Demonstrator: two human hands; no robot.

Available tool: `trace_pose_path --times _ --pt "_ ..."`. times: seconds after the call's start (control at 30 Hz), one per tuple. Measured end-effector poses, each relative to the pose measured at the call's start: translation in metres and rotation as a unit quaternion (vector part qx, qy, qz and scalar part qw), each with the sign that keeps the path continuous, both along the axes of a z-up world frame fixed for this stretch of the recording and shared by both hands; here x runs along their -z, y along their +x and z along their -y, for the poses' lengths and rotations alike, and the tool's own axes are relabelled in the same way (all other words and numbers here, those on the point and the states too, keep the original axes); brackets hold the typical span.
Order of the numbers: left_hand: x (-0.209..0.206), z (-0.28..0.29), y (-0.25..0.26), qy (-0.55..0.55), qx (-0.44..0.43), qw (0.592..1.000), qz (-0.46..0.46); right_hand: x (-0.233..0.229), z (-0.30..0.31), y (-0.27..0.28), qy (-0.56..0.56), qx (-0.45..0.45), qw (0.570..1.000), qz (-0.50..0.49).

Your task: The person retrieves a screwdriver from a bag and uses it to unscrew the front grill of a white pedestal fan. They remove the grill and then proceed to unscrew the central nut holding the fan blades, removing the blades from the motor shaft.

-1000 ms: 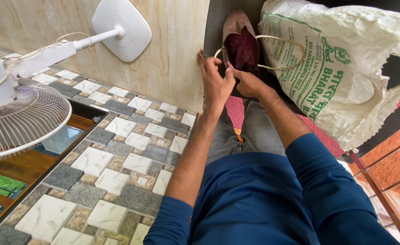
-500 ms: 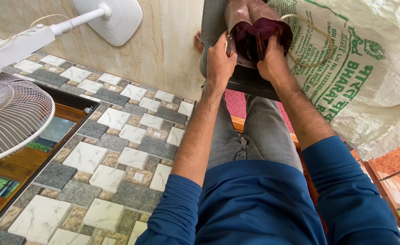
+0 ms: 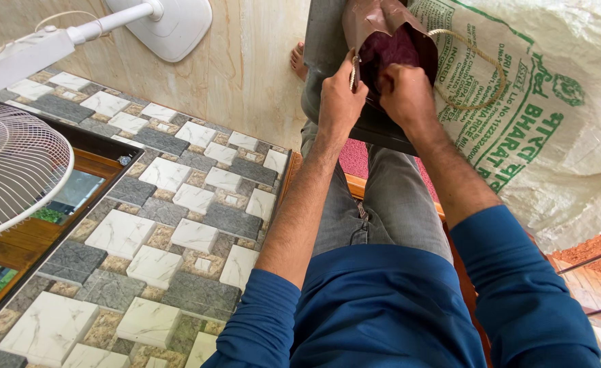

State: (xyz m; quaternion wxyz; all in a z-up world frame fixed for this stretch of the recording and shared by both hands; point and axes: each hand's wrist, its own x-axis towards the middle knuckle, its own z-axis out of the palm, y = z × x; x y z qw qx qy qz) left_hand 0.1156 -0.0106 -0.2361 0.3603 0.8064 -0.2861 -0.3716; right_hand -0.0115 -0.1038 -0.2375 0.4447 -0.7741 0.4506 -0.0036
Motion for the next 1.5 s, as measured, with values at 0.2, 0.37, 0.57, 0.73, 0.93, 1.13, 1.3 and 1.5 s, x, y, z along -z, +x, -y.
trace_pose_path --times 0.2,0.37,0.57,0.73,0.93,1.13,1.3,1.5 --pt "0.002 -0.011 -0.006 0.010 0.007 1.000 -0.017 0.094 -0.011 0.021 -0.009 -0.070 0.979 -0.190" --pt "-0.006 -0.015 0.002 0.019 0.005 0.999 -0.028 0.126 -0.014 0.015 -0.073 -0.079 0.980 -0.169" --pt "-0.003 -0.011 0.003 0.008 -0.006 0.999 -0.044 0.047 -0.001 -0.008 -0.044 -0.039 0.987 -0.149" --pt "-0.005 -0.008 0.001 0.097 -0.040 0.982 -0.155 -0.042 0.006 -0.034 0.118 0.054 0.980 -0.150" --pt "0.015 -0.019 -0.002 -0.013 0.005 0.999 -0.048 -0.079 0.009 -0.076 0.235 0.121 0.960 -0.095" --pt "-0.012 -0.024 0.005 0.003 0.023 1.000 -0.003 -0.096 0.011 -0.099 0.414 0.197 0.888 -0.022" --pt "-0.052 -0.031 0.007 -0.203 -0.029 0.964 -0.172 -0.121 0.009 -0.096 0.493 0.169 0.852 0.048" --pt "-0.092 -0.059 0.005 -0.220 -0.090 0.915 -0.326 -0.161 0.003 -0.069 0.485 0.066 0.871 0.040"
